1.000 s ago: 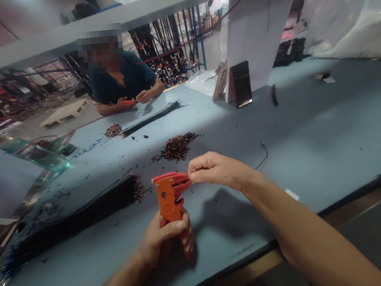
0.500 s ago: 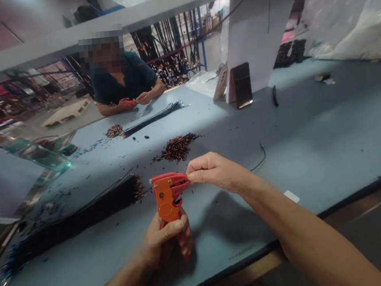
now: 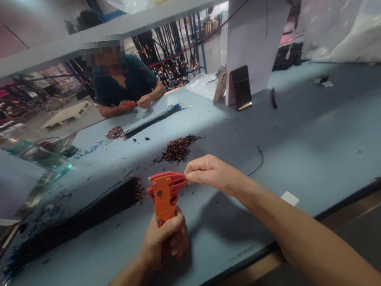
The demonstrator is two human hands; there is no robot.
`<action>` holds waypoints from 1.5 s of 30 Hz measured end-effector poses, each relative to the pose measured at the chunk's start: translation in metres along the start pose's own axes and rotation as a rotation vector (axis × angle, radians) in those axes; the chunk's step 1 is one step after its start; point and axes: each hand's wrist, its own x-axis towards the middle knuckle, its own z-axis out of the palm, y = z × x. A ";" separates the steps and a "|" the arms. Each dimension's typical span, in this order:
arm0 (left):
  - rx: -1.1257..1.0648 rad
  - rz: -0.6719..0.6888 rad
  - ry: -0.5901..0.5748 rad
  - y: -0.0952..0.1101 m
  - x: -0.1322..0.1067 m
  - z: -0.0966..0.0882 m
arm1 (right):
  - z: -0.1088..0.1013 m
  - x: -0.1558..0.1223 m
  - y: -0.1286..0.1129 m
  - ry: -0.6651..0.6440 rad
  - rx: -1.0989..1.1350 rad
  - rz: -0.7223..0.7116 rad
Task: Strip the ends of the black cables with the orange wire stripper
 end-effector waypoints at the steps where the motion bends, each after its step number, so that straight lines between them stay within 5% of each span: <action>1: 0.000 -0.001 0.004 0.000 0.000 0.000 | 0.000 0.000 0.000 0.001 0.001 0.007; 34: -0.072 -0.008 0.036 0.008 0.001 0.000 | 0.000 0.002 0.001 0.090 -0.029 0.073; 45: -0.081 0.019 0.037 0.007 0.003 -0.001 | 0.005 0.001 -0.002 0.106 -0.119 -0.015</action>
